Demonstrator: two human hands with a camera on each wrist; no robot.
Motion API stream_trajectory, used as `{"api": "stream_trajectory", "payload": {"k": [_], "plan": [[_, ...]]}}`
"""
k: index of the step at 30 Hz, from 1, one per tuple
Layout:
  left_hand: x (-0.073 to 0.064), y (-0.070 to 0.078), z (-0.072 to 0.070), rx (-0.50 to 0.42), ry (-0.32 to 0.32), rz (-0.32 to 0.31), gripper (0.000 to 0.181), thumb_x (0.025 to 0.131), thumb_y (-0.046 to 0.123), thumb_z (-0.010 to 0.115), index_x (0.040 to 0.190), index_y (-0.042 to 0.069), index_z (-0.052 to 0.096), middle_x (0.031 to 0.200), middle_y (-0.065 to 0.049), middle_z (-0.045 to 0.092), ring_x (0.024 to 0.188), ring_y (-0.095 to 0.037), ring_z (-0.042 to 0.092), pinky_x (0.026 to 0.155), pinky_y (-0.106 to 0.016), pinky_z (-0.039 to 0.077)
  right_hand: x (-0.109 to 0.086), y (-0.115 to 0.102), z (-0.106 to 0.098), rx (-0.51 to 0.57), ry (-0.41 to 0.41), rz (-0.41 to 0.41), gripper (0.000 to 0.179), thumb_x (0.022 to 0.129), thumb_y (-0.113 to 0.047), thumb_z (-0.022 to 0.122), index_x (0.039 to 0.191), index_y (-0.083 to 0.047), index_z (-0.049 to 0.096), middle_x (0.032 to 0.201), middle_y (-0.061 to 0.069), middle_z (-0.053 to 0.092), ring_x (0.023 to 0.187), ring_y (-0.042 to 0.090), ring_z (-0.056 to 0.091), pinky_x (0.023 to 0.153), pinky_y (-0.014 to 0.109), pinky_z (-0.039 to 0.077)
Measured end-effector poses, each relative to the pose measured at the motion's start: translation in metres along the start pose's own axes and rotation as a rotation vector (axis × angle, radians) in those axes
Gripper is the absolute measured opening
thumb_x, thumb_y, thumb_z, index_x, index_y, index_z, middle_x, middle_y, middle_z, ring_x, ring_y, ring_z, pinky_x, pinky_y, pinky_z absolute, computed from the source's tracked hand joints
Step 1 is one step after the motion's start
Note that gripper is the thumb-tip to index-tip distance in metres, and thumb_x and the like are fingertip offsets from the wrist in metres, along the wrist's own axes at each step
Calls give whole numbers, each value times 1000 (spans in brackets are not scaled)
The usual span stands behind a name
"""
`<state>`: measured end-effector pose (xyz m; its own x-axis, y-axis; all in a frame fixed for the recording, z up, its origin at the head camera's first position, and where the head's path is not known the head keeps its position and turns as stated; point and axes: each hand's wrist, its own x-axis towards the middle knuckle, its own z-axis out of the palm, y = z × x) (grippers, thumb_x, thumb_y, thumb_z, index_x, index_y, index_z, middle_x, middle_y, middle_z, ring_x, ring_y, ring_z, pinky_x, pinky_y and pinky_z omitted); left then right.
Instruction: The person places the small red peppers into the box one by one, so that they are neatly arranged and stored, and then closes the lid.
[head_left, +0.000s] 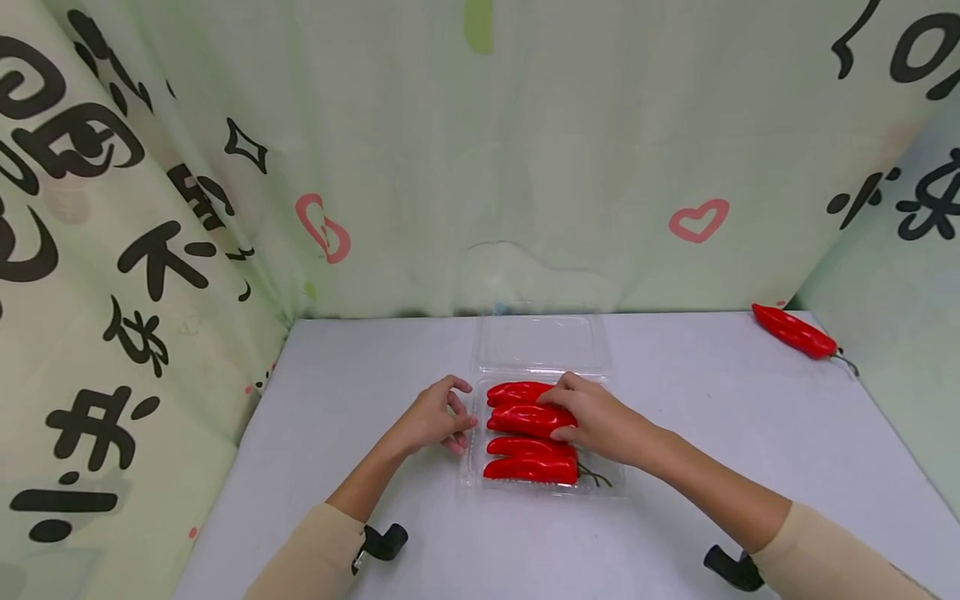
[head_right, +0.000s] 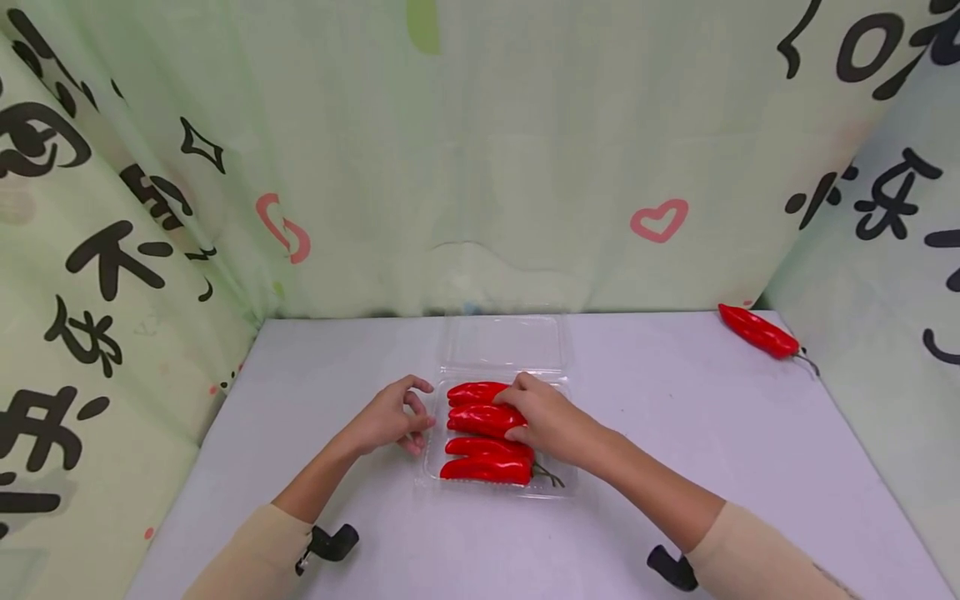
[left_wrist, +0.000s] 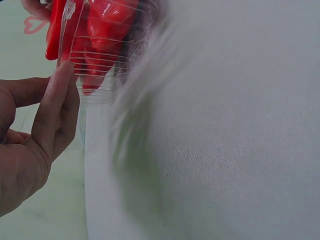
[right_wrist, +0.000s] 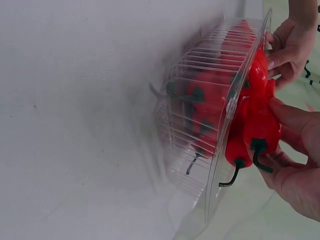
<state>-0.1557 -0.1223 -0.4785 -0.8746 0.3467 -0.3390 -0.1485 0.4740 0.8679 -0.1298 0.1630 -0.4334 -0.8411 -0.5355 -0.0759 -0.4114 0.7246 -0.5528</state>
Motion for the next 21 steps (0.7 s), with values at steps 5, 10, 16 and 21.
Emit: {"api": "stream_trajectory", "payload": {"k": [5, 10, 16, 21], "plan": [[1, 0, 0, -4, -4, 4, 50, 94, 6, 74, 137, 3, 48, 96, -13, 62, 56, -19, 68, 56, -31, 62, 1, -6, 1, -32, 4, 16, 46, 82, -8, 86, 125, -4, 69, 107, 5, 60, 96, 18, 59, 71, 23, 62], [2, 0, 0, -5, -6, 3, 50, 94, 5, 74, 137, 3, 48, 96, -13, 62, 56, -19, 68, 55, -31, 62, 1, -10, 5, -72, 9, 36, 48, 81, -9, 87, 126, -5, 69, 106, 4, 60, 97, 17, 59, 71, 24, 62], [1, 0, 0, 1, -1, 0, 51, 94, 6, 74, 138, 3, 48, 96, -13, 62, 56, -19, 68, 56, -31, 62, 1, -9, 10, -141, 49, 4, 47, 79, -11, 90, 122, -7, 71, 105, 5, 61, 96, 17, 59, 71, 25, 62], [2, 0, 0, 2, -2, -2, 52, 94, 6, 74, 138, 3, 48, 96, -13, 63, 56, -19, 68, 56, -30, 62, 0, -6, 14, -202, 84, -14, 46, 78, -14, 91, 120, -10, 72, 108, 6, 63, 102, 21, 59, 73, 29, 64]]}}
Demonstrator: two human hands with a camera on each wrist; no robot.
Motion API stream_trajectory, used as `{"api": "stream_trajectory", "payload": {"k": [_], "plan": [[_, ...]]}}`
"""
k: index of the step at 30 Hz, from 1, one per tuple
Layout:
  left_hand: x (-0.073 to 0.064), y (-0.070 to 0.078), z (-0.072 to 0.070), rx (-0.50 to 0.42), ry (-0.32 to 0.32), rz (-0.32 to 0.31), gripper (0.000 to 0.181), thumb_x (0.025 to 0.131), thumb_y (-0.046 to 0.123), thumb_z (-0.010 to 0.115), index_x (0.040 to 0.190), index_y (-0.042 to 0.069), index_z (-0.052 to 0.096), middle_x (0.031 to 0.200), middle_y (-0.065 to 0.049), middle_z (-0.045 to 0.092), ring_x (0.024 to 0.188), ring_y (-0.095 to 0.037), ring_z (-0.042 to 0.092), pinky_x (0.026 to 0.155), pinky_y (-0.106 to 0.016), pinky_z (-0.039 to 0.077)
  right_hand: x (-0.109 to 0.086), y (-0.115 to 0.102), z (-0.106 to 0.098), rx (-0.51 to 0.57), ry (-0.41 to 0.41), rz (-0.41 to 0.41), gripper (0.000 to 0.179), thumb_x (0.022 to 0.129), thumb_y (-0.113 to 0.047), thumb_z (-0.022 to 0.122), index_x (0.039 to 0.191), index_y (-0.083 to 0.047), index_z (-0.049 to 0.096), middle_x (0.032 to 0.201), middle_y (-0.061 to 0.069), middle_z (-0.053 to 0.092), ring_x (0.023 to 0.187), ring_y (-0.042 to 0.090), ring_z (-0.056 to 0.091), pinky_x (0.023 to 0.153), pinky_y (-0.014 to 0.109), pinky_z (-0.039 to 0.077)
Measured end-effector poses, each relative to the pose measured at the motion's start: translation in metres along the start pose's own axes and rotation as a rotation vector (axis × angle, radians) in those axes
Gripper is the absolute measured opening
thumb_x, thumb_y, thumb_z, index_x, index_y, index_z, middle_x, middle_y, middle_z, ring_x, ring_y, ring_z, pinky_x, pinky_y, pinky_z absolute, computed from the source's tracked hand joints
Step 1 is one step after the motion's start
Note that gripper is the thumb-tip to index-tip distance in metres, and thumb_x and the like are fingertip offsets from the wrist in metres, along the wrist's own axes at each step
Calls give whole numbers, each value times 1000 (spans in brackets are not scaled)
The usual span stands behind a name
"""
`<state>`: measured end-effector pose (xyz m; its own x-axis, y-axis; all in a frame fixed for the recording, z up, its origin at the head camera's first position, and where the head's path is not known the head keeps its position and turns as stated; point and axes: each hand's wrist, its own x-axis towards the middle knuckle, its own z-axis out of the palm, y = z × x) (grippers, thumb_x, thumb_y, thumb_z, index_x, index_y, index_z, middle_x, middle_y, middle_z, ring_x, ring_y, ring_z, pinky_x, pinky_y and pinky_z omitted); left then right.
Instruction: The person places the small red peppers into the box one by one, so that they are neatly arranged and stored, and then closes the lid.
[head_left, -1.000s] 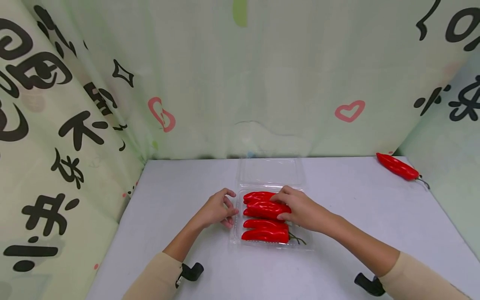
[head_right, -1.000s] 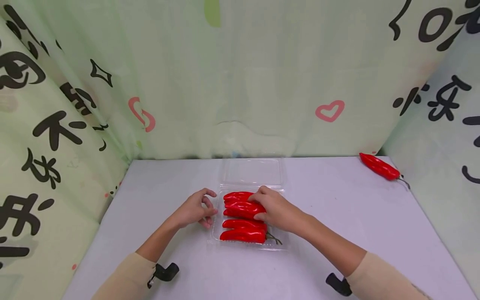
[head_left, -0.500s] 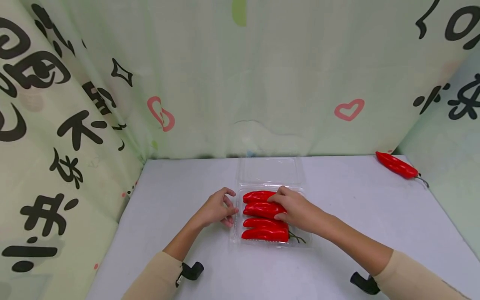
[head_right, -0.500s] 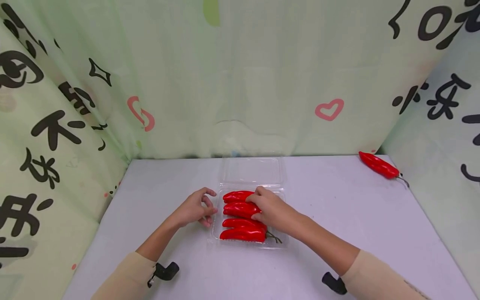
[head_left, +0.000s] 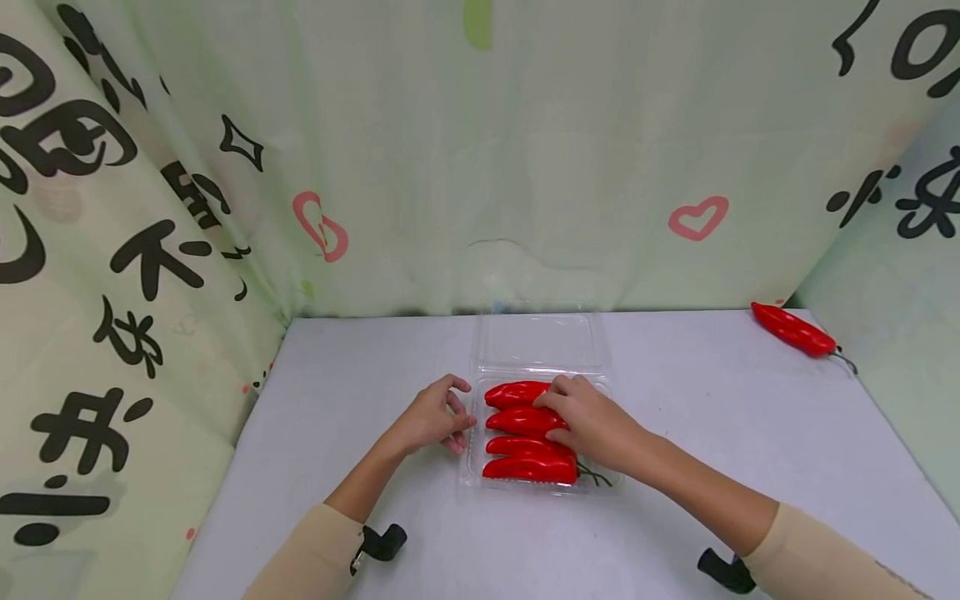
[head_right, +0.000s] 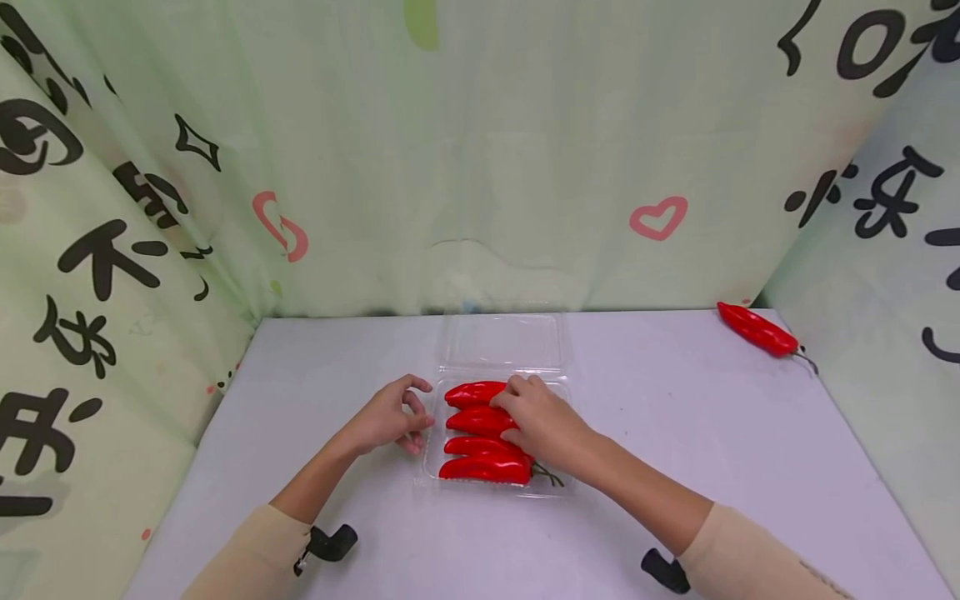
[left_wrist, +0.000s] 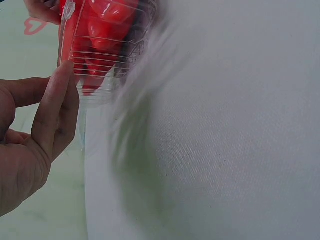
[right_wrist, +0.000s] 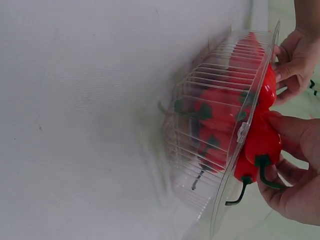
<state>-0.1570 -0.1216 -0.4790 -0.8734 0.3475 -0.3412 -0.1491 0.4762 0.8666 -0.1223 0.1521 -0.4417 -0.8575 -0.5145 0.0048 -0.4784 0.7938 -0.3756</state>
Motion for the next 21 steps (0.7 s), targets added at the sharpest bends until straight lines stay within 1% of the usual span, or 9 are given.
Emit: {"api": "stream_trajectory", "payload": {"k": [3, 8, 13, 17, 21], "plan": [[0, 0, 0, 1, -2, 1, 52, 94, 6, 74, 138, 3, 48, 95, -12, 63, 56, -19, 68, 56, -30, 62, -1, 1, 2, -17, 15, -2, 47, 78, -16, 91, 121, -11, 72, 109, 5, 64, 104, 23, 58, 75, 31, 64], [1, 0, 0, 2, -4, 2, 52, 93, 6, 75, 138, 3, 48, 95, -13, 63, 56, -19, 68, 55, -30, 62, -2, 3, 6, -9, 38, -3, 49, 77, -16, 92, 122, -11, 72, 109, 5, 64, 104, 22, 59, 76, 31, 64], [1, 0, 0, 7, -2, 1, 52, 93, 6, 75, 138, 3, 48, 95, -13, 62, 56, -19, 68, 55, -30, 62, -3, 4, 10, -17, 71, -12, 53, 75, -16, 93, 123, -10, 72, 106, 4, 62, 100, 19, 58, 74, 26, 62], [1, 0, 1, 10, 1, -4, 53, 93, 7, 75, 138, 3, 48, 96, -13, 62, 56, -19, 68, 55, -30, 62, -4, 5, 12, -21, 99, -32, 53, 75, -16, 93, 123, -10, 72, 103, 2, 61, 98, 17, 57, 72, 23, 60], [1, 0, 1, 7, 1, -4, 53, 93, 7, 75, 138, 3, 48, 96, -13, 62, 56, -19, 68, 55, -30, 62, -4, 6, 15, -36, 140, -59, 50, 75, -17, 93, 121, -10, 74, 102, 2, 63, 97, 17, 58, 74, 26, 60]]}}
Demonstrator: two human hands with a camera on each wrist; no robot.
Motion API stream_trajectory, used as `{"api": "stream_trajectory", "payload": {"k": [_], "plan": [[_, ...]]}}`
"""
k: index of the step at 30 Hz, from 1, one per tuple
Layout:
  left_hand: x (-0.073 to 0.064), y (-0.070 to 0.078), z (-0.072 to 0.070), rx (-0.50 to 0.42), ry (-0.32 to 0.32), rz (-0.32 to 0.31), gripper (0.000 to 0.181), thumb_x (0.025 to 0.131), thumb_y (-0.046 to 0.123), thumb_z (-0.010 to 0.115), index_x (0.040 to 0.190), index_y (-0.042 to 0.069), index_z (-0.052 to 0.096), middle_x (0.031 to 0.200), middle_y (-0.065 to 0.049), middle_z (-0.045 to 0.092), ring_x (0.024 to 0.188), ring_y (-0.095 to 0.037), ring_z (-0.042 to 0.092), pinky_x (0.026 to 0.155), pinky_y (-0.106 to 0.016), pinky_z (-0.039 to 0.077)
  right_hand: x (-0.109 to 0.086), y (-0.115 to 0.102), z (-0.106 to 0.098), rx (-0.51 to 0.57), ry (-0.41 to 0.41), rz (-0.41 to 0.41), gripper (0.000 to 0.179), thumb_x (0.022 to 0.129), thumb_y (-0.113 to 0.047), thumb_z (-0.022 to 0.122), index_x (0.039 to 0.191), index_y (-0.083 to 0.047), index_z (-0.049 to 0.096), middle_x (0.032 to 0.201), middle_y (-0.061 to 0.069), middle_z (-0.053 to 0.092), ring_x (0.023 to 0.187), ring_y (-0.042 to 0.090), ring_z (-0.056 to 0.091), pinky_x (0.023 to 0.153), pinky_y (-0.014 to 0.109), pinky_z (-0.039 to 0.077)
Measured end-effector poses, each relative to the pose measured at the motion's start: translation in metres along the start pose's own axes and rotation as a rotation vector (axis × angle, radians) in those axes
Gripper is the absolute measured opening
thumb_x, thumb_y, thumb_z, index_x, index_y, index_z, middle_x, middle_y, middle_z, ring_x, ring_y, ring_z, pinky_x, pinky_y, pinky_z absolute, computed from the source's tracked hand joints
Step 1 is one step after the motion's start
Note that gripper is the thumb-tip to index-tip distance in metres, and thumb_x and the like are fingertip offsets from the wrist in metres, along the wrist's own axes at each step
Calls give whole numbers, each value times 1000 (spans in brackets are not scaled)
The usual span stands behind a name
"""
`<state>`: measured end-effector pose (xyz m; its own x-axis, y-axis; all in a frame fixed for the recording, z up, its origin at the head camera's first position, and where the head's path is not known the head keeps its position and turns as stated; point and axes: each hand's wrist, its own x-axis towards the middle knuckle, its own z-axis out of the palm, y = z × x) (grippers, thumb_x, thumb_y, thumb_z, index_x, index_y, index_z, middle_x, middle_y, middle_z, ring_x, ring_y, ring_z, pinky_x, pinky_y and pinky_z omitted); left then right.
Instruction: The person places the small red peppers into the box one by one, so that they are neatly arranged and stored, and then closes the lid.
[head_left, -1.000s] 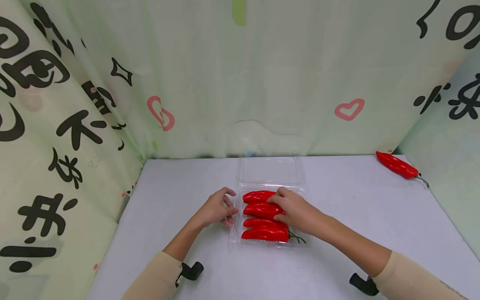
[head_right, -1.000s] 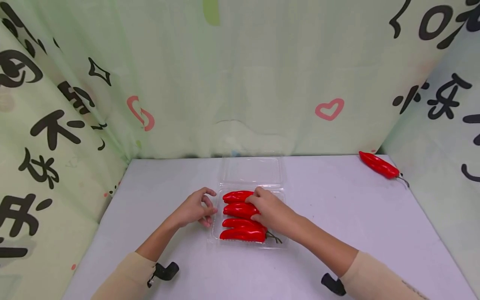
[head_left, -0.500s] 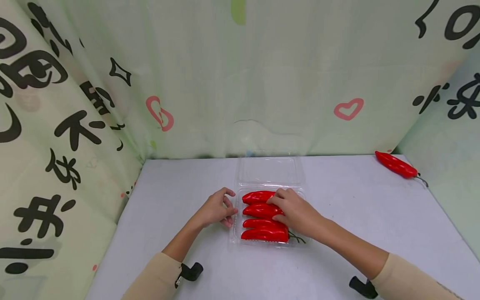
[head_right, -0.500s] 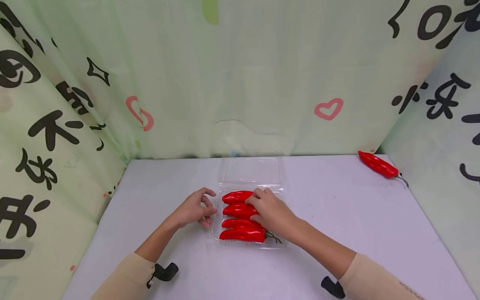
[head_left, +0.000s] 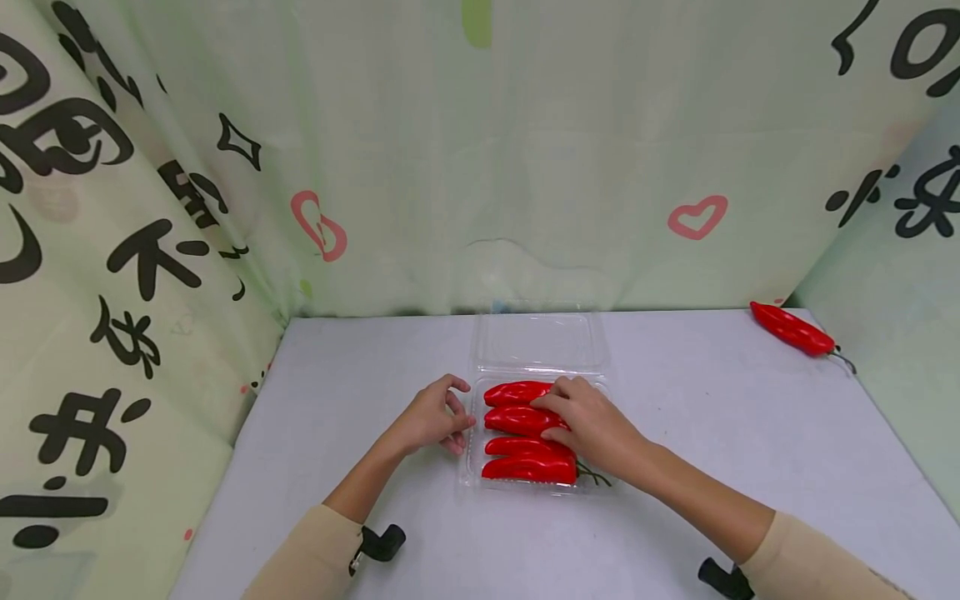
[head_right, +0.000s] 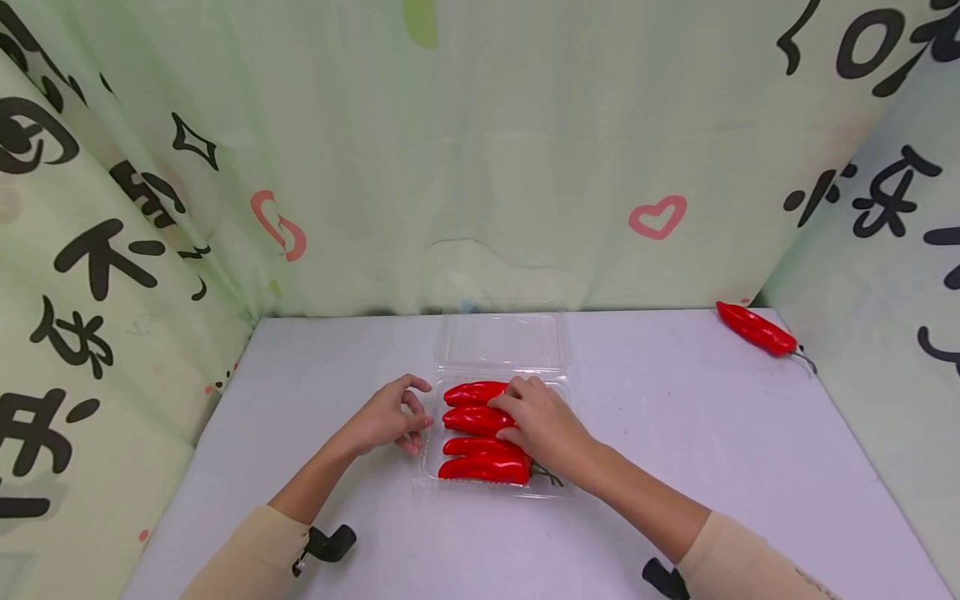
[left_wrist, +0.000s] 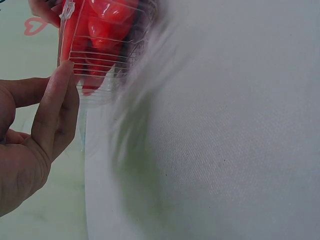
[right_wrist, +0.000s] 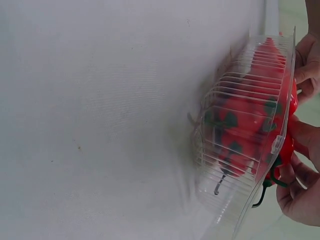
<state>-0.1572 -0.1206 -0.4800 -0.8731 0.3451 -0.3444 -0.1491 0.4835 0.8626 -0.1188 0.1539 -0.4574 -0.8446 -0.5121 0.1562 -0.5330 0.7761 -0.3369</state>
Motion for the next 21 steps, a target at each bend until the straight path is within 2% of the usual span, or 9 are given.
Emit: {"api": "stream_trajectory", "payload": {"k": [5, 21], "plan": [[-1, 1, 0, -4, -3, 5, 53, 93, 7, 76, 138, 2, 48, 95, -13, 63, 56, -19, 68, 55, -30, 62, 0, 3, 3, -14, 27, -14, 48, 75, -19, 93, 119, -11, 74, 103, 2, 65, 98, 18, 60, 76, 30, 61], [1, -2, 0, -1, 1, 6, 52, 93, 7, 76, 137, 4, 48, 94, -12, 62, 56, -19, 68, 56, -30, 62, -5, 11, 1, 71, 30, -14, 52, 75, -17, 93, 122, -12, 72, 109, 2, 63, 104, 18, 59, 77, 27, 63]]}}
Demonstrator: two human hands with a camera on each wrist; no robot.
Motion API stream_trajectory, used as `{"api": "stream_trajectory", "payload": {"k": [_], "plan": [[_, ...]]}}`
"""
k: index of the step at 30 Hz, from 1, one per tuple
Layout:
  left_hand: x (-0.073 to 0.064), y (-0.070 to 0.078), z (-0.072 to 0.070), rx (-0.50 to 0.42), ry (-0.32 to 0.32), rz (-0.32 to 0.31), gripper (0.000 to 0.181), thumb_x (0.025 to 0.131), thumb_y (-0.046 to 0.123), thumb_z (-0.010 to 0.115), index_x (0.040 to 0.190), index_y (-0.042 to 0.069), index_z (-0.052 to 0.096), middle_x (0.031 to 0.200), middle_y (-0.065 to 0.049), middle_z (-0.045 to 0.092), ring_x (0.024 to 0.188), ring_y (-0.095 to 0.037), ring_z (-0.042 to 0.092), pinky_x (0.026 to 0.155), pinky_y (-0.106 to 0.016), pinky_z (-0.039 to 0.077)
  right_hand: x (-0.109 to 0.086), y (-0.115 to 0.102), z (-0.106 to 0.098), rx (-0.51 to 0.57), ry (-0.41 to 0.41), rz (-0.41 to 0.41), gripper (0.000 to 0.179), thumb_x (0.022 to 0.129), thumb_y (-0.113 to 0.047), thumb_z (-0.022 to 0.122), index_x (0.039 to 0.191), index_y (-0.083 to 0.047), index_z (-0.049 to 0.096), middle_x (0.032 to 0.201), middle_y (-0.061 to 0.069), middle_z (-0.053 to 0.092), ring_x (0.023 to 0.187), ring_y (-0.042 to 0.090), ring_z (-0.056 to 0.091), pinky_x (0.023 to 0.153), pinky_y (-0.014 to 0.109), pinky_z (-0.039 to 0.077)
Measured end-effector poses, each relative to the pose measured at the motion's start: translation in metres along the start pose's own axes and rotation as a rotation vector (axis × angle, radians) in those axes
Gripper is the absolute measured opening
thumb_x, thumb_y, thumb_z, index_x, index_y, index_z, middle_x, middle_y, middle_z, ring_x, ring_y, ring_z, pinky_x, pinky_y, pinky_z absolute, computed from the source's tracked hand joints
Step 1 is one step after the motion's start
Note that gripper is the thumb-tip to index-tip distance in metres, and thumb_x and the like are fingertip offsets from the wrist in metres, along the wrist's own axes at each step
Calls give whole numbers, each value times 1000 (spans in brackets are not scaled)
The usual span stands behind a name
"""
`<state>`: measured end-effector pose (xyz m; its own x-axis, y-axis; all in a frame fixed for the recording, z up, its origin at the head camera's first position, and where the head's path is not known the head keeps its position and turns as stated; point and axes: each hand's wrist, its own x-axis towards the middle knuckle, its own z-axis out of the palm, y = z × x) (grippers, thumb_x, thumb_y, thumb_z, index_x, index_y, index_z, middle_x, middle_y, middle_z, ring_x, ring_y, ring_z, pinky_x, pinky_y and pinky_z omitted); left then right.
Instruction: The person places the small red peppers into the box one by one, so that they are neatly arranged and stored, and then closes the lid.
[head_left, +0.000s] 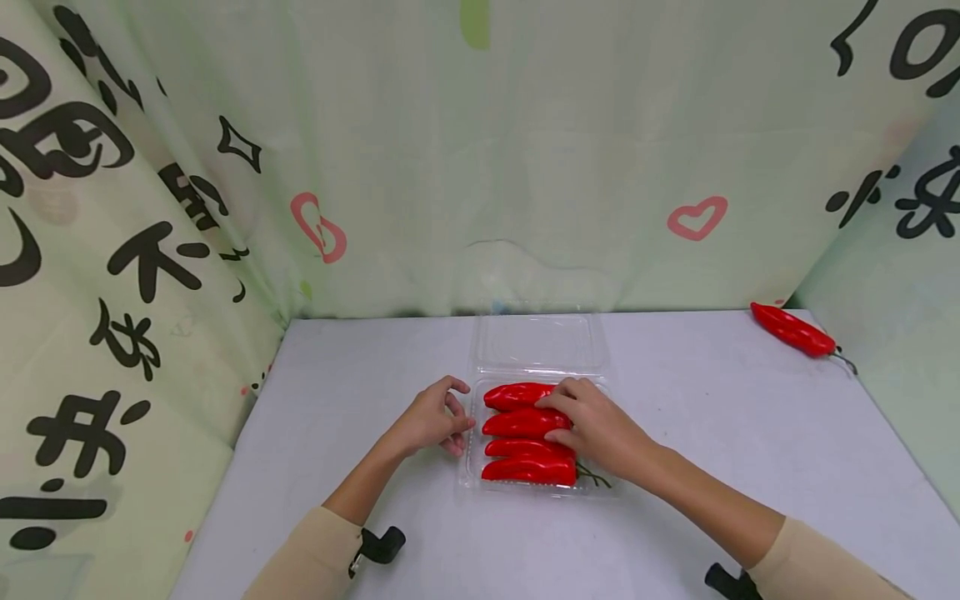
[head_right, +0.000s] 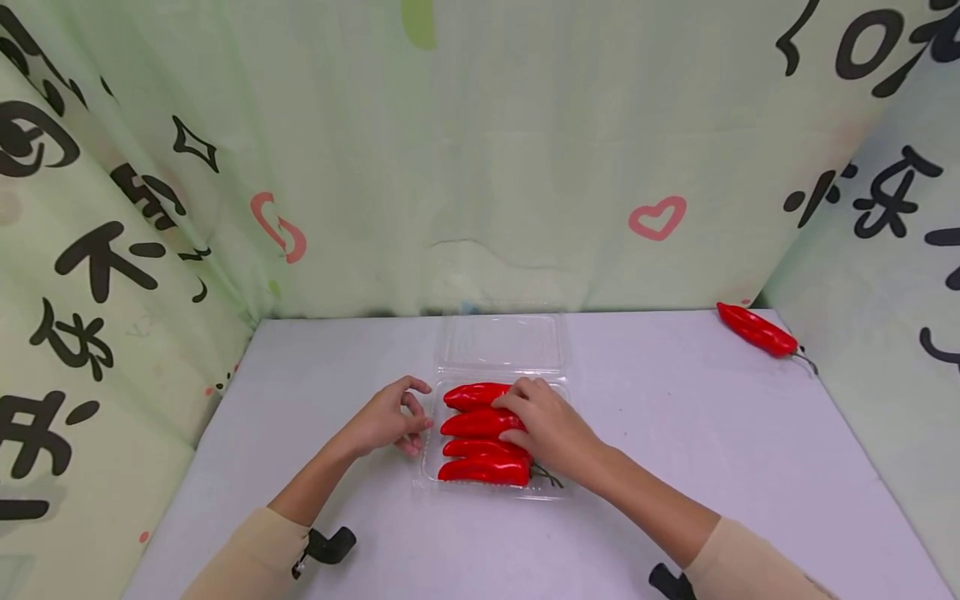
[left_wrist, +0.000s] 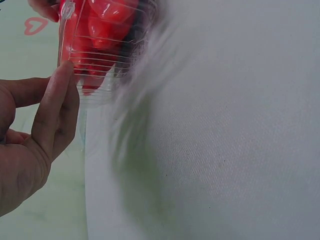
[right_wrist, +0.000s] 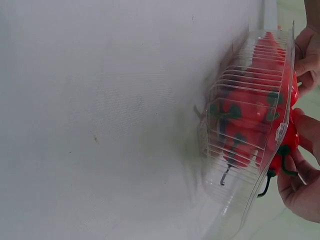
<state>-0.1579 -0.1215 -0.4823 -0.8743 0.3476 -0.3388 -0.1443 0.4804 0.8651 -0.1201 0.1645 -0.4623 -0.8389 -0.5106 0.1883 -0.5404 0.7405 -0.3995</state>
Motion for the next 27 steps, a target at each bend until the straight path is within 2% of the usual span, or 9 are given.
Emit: {"api": "stream_trajectory", "payload": {"k": [8, 17, 27], "plan": [[-1, 1, -2, -15, -12, 10, 51, 93, 5, 75, 137, 2, 48, 93, -13, 63, 55, -18, 68, 55, -31, 62, -4, 6, -1, 23, 9, -37, 50, 76, -16, 93, 122, -12, 72, 108, 1, 64, 102, 16, 59, 76, 24, 61], [-1, 2, -3, -19, -17, 11, 52, 94, 5, 74, 138, 2, 47, 94, -13, 63, 56, -18, 68, 55, -31, 62, -4, 6, -4, 54, -4, -37, 52, 76, -15, 93, 123, -10, 71, 111, 3, 64, 103, 17, 60, 77, 25, 63], [-1, 1, -2, -18, -16, 13, 51, 93, 5, 74, 137, 2, 48, 94, -13, 63, 56, -18, 68, 56, -31, 63, -10, 13, -11, 63, 12, -43, 47, 81, -15, 89, 124, -11, 71, 114, 3, 65, 108, 20, 61, 82, 30, 64]]}}
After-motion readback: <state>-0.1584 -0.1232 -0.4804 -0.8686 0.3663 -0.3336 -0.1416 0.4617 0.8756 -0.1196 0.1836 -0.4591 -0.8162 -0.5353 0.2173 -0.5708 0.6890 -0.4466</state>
